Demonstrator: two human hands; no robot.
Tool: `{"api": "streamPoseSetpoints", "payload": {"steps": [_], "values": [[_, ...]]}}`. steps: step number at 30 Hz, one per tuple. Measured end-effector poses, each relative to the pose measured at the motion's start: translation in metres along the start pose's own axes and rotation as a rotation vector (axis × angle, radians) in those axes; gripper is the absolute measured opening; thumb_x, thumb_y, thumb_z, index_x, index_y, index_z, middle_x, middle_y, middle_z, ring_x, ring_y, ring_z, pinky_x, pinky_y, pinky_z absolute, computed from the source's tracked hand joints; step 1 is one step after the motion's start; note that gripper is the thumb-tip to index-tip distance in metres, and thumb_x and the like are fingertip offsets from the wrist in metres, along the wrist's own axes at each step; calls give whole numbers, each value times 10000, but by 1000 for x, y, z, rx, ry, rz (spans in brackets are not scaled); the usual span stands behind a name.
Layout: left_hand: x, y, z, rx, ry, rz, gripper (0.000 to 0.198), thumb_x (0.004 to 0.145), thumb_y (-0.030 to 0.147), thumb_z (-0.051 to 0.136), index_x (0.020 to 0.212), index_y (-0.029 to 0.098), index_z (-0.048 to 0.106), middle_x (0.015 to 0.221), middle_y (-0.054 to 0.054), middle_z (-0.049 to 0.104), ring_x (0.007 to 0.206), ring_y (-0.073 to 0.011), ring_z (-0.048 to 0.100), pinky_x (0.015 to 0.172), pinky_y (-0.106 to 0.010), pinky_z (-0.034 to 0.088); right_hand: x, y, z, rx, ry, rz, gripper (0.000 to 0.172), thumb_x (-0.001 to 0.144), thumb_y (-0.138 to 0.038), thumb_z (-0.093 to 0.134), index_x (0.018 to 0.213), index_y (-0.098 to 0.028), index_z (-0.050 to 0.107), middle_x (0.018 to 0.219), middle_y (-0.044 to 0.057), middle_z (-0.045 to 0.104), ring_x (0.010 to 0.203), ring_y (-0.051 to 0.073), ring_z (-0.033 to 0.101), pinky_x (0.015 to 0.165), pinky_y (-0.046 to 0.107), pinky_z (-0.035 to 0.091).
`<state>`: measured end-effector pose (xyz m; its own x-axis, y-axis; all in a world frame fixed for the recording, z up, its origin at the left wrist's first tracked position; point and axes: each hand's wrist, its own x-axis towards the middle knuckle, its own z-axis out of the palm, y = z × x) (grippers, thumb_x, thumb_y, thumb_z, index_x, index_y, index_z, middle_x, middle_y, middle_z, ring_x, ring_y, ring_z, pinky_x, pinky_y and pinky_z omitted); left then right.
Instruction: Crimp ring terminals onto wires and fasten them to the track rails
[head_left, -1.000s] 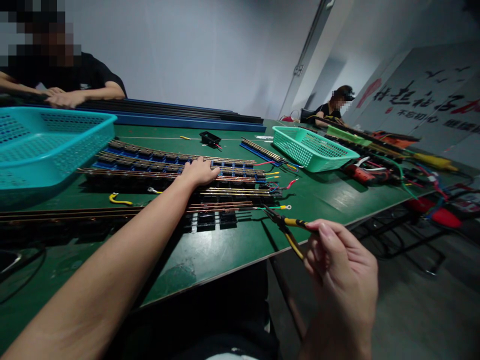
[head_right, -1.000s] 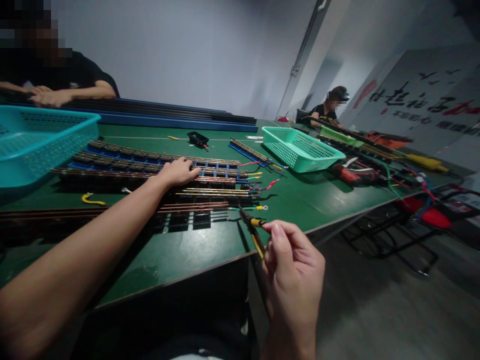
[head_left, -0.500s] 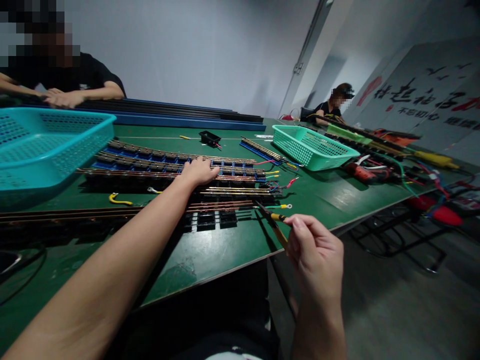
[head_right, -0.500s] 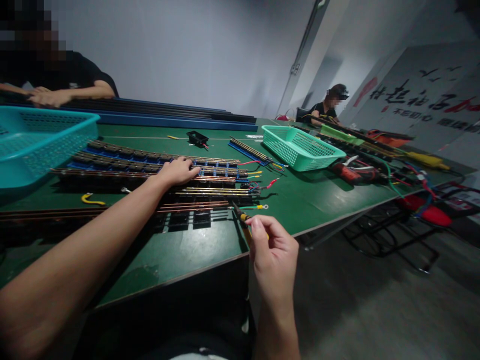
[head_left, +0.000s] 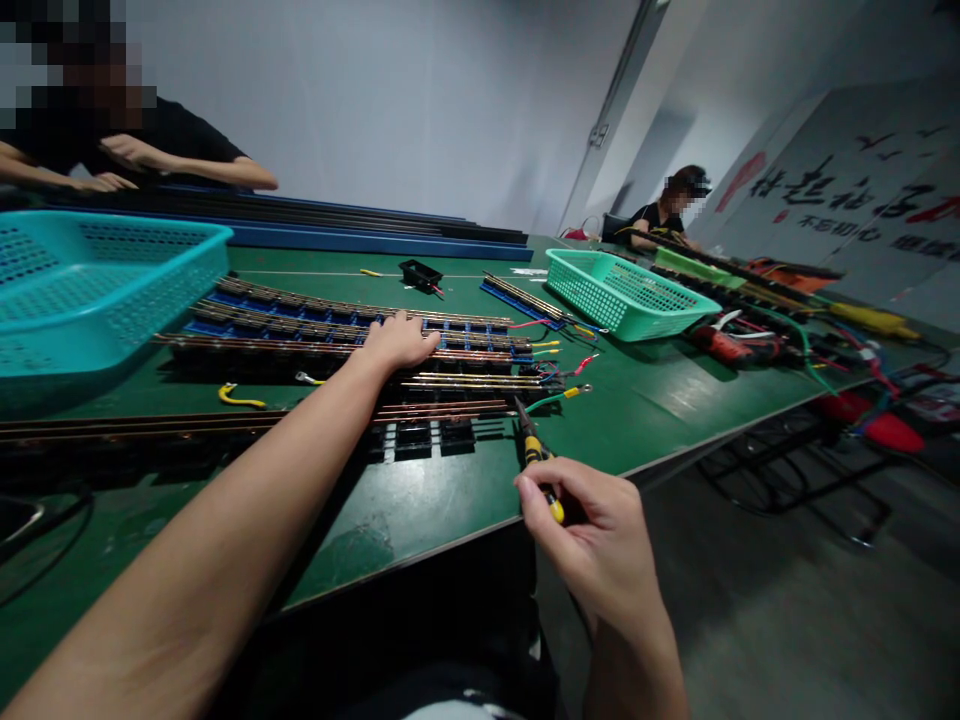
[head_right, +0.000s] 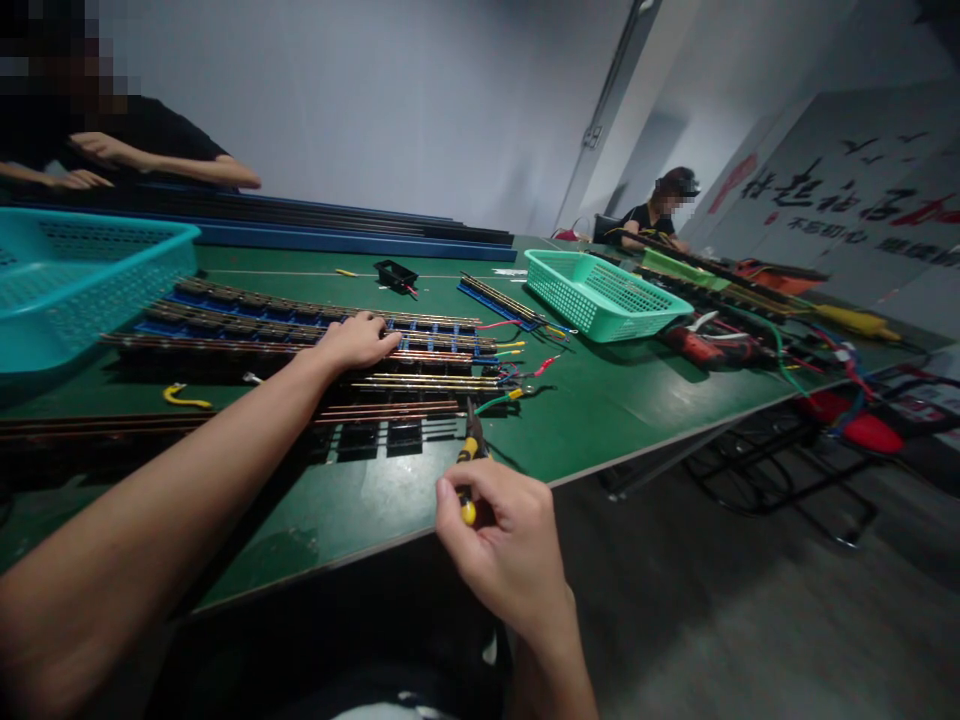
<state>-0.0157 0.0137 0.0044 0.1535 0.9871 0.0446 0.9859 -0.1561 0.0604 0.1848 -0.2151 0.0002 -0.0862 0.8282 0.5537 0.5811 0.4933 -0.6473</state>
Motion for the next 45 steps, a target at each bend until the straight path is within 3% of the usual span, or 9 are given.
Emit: {"api": "streamPoseSetpoints", "payload": {"steps": [4, 11, 16, 22, 27, 30, 35, 39, 45], "values": [[-1, 0, 0, -11, 3, 6, 666, 871, 558, 208, 1291, 140, 514, 1350, -199, 456, 1197, -344, 465, 960, -504, 364, -2, 2, -1, 32, 6, 63, 64, 772, -171, 608, 716, -183, 636, 626, -31, 598, 523, 70, 492, 508, 198, 368], [-2, 1, -3, -13, -12, -10, 646, 873, 567, 222, 1285, 170, 522, 1366, -174, 450, 1215, -329, 452, 974, -480, 361, -3, 15, 1, 509, 356, 456, 177, 802, -352, 614, 780, -177, 615, 475, -77, 383, 391, 45, 300, 369, 179, 245], [-1, 1, -2, -1, -13, -14, 635, 871, 548, 237, 1280, 159, 528, 1354, -181, 459, 1202, -335, 463, 965, -484, 369, 2, 9, -7, 717, 487, 562, 248, 743, -404, 670, 778, -164, 619, 432, -110, 278, 340, 23, 196, 307, 154, 165], [1, -1, 0, 0, -9, -1, 646, 870, 543, 232, 1285, 141, 522, 1346, -195, 459, 1191, -343, 469, 955, -501, 373, 6, -14, -27, 615, 616, 439, 164, 746, -319, 677, 756, -159, 642, 440, -84, 354, 345, 29, 279, 315, 155, 194], [0, -1, 0, -4, -2, -4, 633, 873, 546, 226, 1272, 159, 529, 1348, -186, 461, 1202, -331, 464, 968, -490, 366, 54, -17, -28, 604, 736, 178, 115, 789, -259, 600, 711, -178, 618, 416, -89, 357, 296, 33, 261, 300, 189, 149], [-1, -1, 1, -5, 9, 5, 640, 874, 546, 219, 1272, 151, 528, 1343, -192, 464, 1198, -334, 467, 962, -491, 370, 104, 4, -16, 578, 716, 100, 145, 803, -310, 563, 733, -188, 598, 441, -94, 360, 308, 34, 265, 332, 204, 194], [-1, -1, 0, 0, 7, -5, 644, 877, 547, 214, 1286, 155, 519, 1356, -183, 457, 1201, -327, 467, 959, -473, 376, 171, 62, 12, 433, 631, 132, 272, 774, -420, 526, 711, -164, 595, 519, -60, 439, 420, 57, 381, 438, 228, 320], [-2, 0, -1, -5, 0, 1, 644, 876, 548, 216, 1293, 158, 515, 1365, -182, 450, 1213, -329, 457, 966, -477, 367, 180, 93, 24, 402, 607, 198, 312, 747, -445, 517, 705, -148, 603, 516, -50, 458, 447, 72, 398, 471, 238, 335], [-4, 1, -2, -17, 12, 8, 663, 874, 560, 212, 1291, 142, 515, 1353, -198, 455, 1222, -338, 447, 968, -488, 362, 176, 103, 29, 337, 583, 219, 304, 752, -419, 492, 712, -143, 612, 539, -37, 492, 503, 87, 436, 524, 233, 359]]}}
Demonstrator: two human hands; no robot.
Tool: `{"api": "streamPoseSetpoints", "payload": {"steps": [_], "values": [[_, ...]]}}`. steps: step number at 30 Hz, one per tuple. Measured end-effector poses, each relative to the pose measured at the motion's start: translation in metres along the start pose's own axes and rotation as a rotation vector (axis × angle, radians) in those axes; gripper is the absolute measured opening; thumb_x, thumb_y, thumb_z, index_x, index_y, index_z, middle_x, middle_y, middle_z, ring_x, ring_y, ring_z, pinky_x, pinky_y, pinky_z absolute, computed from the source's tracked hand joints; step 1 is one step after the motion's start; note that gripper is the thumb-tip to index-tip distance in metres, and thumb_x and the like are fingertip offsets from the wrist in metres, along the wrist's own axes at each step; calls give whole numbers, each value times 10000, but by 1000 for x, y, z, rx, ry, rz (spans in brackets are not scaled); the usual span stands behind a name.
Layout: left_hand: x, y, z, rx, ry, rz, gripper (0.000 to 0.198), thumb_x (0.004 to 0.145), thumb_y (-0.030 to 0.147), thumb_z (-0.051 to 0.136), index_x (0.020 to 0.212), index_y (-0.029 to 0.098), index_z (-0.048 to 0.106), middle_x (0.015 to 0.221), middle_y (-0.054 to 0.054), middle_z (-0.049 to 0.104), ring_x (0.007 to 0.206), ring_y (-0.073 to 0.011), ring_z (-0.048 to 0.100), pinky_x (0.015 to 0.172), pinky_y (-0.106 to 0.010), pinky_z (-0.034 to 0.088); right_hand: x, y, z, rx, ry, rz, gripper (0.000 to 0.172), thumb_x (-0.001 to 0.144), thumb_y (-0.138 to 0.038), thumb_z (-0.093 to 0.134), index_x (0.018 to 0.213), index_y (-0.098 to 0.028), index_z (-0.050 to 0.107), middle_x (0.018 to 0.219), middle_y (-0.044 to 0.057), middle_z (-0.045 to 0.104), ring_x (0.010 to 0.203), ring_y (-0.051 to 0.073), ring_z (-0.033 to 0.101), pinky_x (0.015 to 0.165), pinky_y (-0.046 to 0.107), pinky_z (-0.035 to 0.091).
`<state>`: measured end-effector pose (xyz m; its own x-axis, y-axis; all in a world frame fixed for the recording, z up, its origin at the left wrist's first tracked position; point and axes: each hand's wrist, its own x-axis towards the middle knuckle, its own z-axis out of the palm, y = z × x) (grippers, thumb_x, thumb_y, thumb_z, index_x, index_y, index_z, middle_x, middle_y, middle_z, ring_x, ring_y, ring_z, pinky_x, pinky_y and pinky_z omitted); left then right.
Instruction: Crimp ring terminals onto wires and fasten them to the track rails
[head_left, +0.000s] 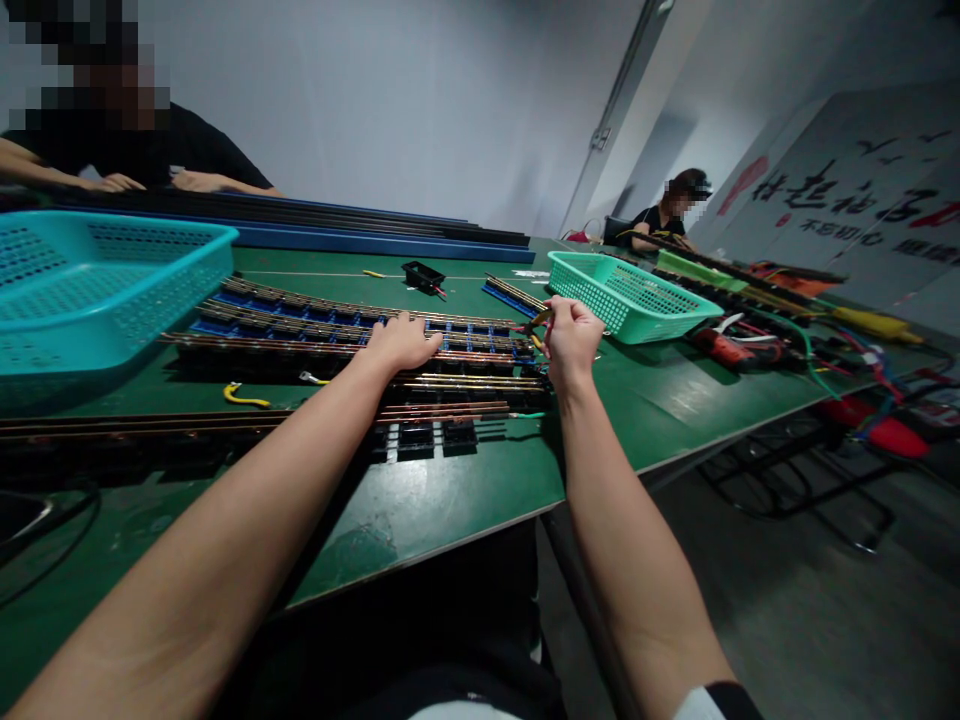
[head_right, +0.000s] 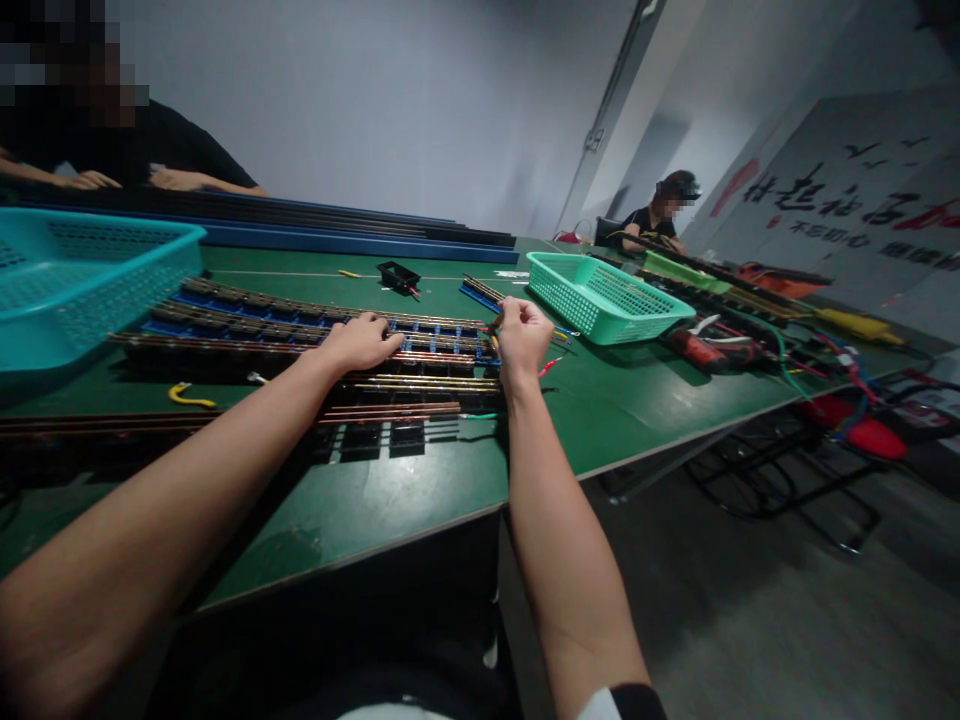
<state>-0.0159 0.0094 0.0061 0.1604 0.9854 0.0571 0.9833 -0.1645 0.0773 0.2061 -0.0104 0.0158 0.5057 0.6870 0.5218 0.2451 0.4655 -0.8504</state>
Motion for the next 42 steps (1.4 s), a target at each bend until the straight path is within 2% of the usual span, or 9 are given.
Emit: {"api": "streamPoseSetpoints", "payload": {"steps": [5, 10, 14, 19, 23, 28, 36, 39, 42], "values": [[2, -1, 1, 7, -12, -10, 665, 871, 573, 204, 1307, 167, 501, 1370, -177, 445, 1236, -331, 432, 977, -487, 357, -2, 10, 4, -148, -25, 1, 312, 752, -420, 491, 710, -142, 626, 556, -33, 511, 526, 90, 432, 553, 228, 352], [5, -2, 2, 11, -13, -2, 663, 871, 568, 210, 1309, 165, 500, 1366, -173, 451, 1235, -332, 431, 977, -483, 358, 0, 18, 4, -247, 78, -9, 327, 759, -427, 490, 686, -141, 631, 602, -7, 555, 561, 105, 461, 592, 239, 356], [5, -2, 3, 10, -10, -5, 663, 870, 568, 212, 1306, 163, 504, 1361, -174, 456, 1228, -332, 436, 975, -480, 360, 0, 17, 4, -286, 117, 48, 277, 746, -377, 493, 788, -140, 631, 608, -4, 576, 559, 119, 482, 605, 248, 368], [4, -2, 3, -2, -7, 8, 663, 869, 565, 208, 1308, 161, 499, 1375, -176, 441, 1244, -334, 420, 978, -498, 355, -6, 10, 2, -407, 110, -31, 207, 719, -345, 514, 609, -179, 570, 573, -10, 552, 554, 124, 475, 629, 260, 368], [4, -2, 3, 1, -9, -3, 651, 870, 560, 213, 1305, 169, 499, 1375, -172, 443, 1244, -328, 422, 980, -493, 357, -11, 5, 2, -477, 13, -143, 215, 725, -321, 511, 552, -193, 520, 539, -25, 512, 534, 112, 449, 609, 253, 346], [6, -2, 5, 3, 14, 8, 660, 867, 568, 217, 1299, 162, 508, 1365, -177, 453, 1228, -331, 438, 972, -488, 365, -17, 9, 7, -535, -219, -369, 271, 747, -307, 517, 511, -197, 442, 501, -35, 463, 503, 92, 392, 581, 247, 307], [6, -2, 6, 11, 26, 4, 682, 862, 571, 212, 1287, 132, 515, 1346, -188, 469, 1212, -335, 452, 965, -493, 373, -18, 14, 8, -651, -444, -513, 184, 699, -230, 537, 528, -191, 482, 548, -18, 508, 531, 98, 418, 568, 241, 302], [5, -2, 6, 7, 30, 6, 674, 863, 568, 216, 1280, 135, 521, 1341, -186, 474, 1214, -331, 449, 966, -495, 371, -20, 14, 9, -669, -471, -510, 164, 702, -227, 537, 544, -190, 513, 563, -12, 528, 545, 104, 436, 579, 244, 313], [5, -2, 5, 7, 26, 7, 674, 866, 565, 214, 1271, 128, 530, 1335, -190, 477, 1207, -333, 455, 964, -497, 373, -20, 13, 9, -664, -418, -476, 158, 713, -239, 533, 564, -187, 539, 567, -10, 537, 544, 106, 441, 577, 245, 321]]}}
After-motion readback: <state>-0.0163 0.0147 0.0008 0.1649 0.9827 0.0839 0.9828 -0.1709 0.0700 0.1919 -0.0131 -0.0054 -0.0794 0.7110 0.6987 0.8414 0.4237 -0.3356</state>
